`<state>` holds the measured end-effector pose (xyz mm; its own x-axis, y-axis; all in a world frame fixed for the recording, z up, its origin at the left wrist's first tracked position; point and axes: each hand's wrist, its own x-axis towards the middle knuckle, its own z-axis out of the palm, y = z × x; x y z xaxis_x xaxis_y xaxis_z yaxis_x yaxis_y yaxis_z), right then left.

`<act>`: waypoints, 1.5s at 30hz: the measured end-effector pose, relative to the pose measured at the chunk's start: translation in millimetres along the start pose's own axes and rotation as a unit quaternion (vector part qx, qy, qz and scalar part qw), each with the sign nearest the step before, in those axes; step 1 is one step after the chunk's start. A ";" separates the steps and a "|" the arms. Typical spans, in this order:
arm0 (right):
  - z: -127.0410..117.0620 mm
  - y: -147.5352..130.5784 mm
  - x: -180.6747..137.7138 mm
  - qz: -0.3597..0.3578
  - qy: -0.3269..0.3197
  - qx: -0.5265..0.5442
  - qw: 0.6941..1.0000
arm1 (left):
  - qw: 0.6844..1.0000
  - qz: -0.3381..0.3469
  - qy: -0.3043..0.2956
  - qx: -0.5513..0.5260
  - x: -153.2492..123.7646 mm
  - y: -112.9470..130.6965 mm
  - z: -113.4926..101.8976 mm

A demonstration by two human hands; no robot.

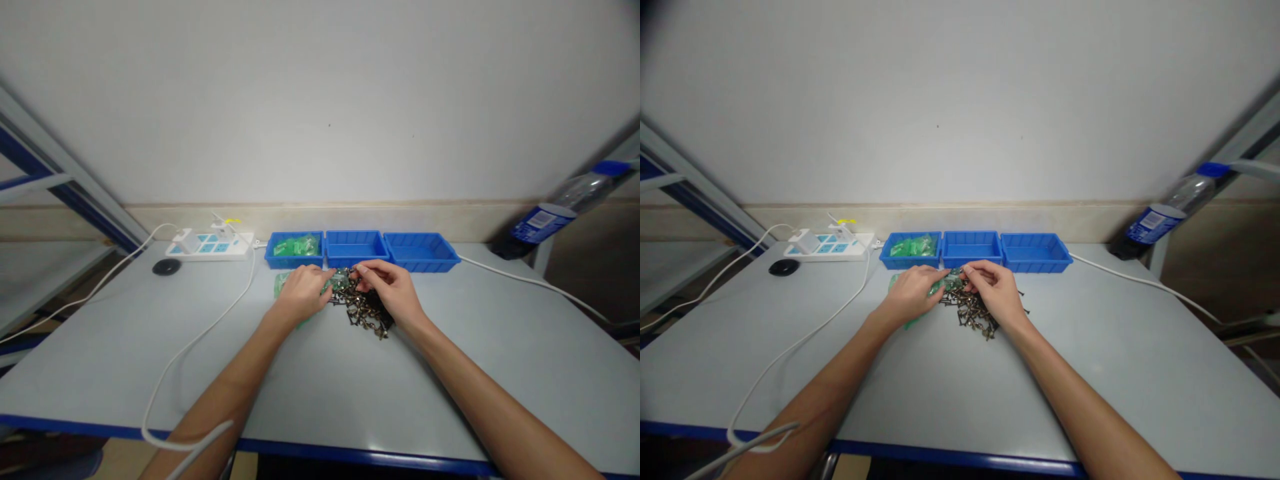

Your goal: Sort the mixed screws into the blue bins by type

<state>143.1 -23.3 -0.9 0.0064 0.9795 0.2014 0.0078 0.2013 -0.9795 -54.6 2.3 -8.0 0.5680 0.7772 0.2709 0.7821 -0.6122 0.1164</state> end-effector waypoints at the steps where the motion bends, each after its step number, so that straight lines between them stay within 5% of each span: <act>1: 0.6 -0.3 -0.2 0.002 -0.001 0.002 1.000 | 1.000 -0.002 -0.002 0.002 0.2 -1.5 0.0; 21: -0.8 0.0 0.4 0.001 -0.003 -0.001 1.000 | 0.997 -0.072 -0.033 0.001 1.4 -6.8 -14.9; 24: -1.3 0.7 0.5 -0.002 -0.003 -0.003 1.000 | 0.999 -0.032 0.042 0.010 0.5 -13.0 -17.8; 27: -0.6 2.4 -0.1 -0.005 0.006 -0.021 1.000 | 0.978 0.017 0.206 -0.032 -1.3 -13.1 -24.0; 29: 0.8 3.7 -1.1 -0.001 0.000 -0.033 0.999 | 0.948 0.008 0.300 -0.106 -2.2 -7.6 -27.6; 31: 2.6 4.6 -2.3 0.015 -0.026 -0.023 0.999 | 0.920 -0.037 0.325 -0.217 -2.3 1.1 -29.2; 35: 4.4 4.9 -4.0 0.036 -0.064 0.013 0.997 | 0.863 -0.096 0.204 -0.452 -0.5 13.4 -29.0; 40: 6.6 2.9 -4.1 0.034 -0.046 0.041 0.998 | 0.845 -0.117 0.071 -0.517 1.3 4.8 -34.8; 42: 7.7 1.5 -3.8 0.027 -0.043 0.053 0.997 | 0.858 -0.117 0.109 -0.488 1.5 -3.4 -38.0; 45: 6.7 -0.1 -2.6 0.015 -0.031 0.055 0.998 | 0.900 -0.103 0.278 -0.319 1.1 -20.2 -40.0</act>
<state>136.4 -25.8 -1.4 -0.0576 0.9828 0.1755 -0.1017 0.1691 -0.9803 -80.0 9.7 28.1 0.0728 0.7987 0.5973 0.4488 -0.5611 0.6955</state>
